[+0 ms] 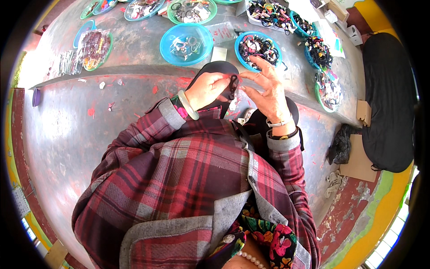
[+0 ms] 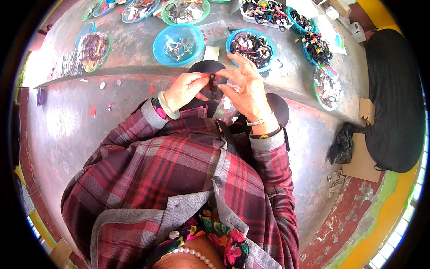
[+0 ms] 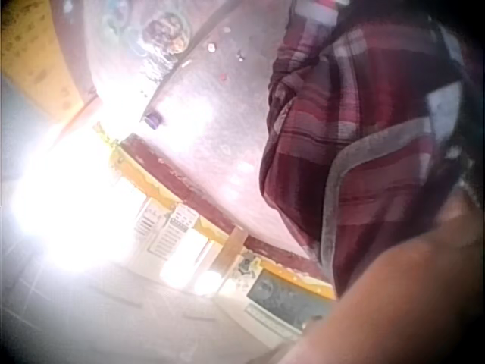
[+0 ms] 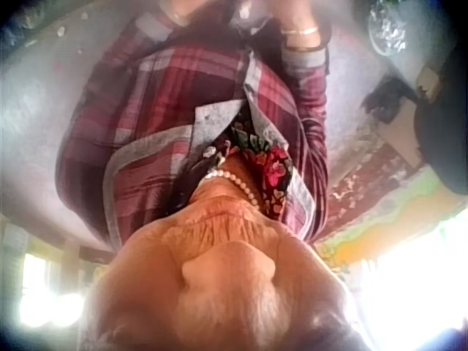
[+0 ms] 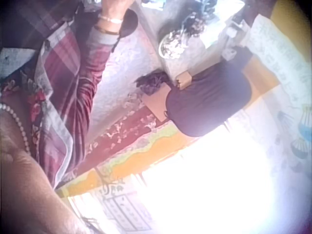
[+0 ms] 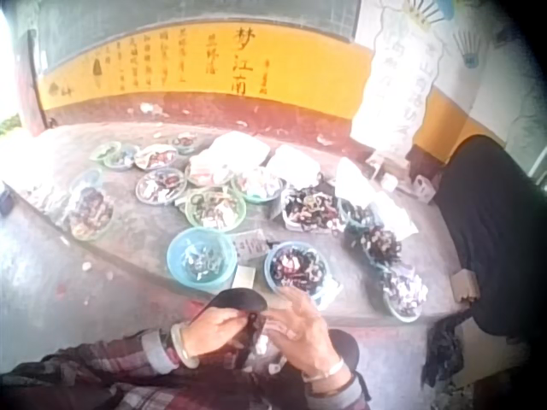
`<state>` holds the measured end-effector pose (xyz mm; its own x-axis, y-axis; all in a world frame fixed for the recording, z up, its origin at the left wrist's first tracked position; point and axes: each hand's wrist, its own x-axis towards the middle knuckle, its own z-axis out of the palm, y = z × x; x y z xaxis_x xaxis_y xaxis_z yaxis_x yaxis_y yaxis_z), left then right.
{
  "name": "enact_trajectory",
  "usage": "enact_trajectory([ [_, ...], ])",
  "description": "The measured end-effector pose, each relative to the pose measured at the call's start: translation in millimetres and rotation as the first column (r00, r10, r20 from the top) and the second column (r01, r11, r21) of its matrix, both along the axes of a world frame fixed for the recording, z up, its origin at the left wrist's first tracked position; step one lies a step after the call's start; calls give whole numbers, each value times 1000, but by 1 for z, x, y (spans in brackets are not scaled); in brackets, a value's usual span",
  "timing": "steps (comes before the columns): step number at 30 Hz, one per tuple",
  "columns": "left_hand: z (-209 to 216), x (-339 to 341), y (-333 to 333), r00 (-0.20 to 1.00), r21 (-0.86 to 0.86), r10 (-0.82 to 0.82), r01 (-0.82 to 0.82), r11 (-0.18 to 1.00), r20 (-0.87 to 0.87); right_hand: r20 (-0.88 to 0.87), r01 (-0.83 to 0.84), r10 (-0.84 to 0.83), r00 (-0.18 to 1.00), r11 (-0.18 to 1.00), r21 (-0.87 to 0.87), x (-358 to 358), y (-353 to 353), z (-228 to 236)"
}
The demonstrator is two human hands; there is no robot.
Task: The person sits on the floor and assembles hair accessories by hand. They pick up hair ties and small plastic clips from bowls, attach the clips to the ties, and place the finished items into small plastic bags.
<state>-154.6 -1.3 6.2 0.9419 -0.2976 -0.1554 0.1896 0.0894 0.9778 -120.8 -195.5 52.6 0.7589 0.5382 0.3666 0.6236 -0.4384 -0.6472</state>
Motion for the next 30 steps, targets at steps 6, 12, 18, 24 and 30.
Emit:
enact_trajectory([
  [6,-7,-3,-2,996,-6,-24,24,1000,87,-1,-9,9,1000,1000,-21,-4,6,0],
  [12,-4,-2,-2,999,-6,-11,11,1000,44,-7,-50,50,999,999,-4,-5,5,-4],
  [18,-1,-5,-4,999,-54,-20,22,998,26,-18,-87,86,996,994,-71,-9,11,0],
  [24,-2,-4,-4,998,-34,-57,57,998,20,28,-120,126,992,982,-145,-10,13,-2],
  [30,4,-4,-2,998,-48,-37,34,998,-49,-221,-21,30,975,999,42,-4,10,-30],
])
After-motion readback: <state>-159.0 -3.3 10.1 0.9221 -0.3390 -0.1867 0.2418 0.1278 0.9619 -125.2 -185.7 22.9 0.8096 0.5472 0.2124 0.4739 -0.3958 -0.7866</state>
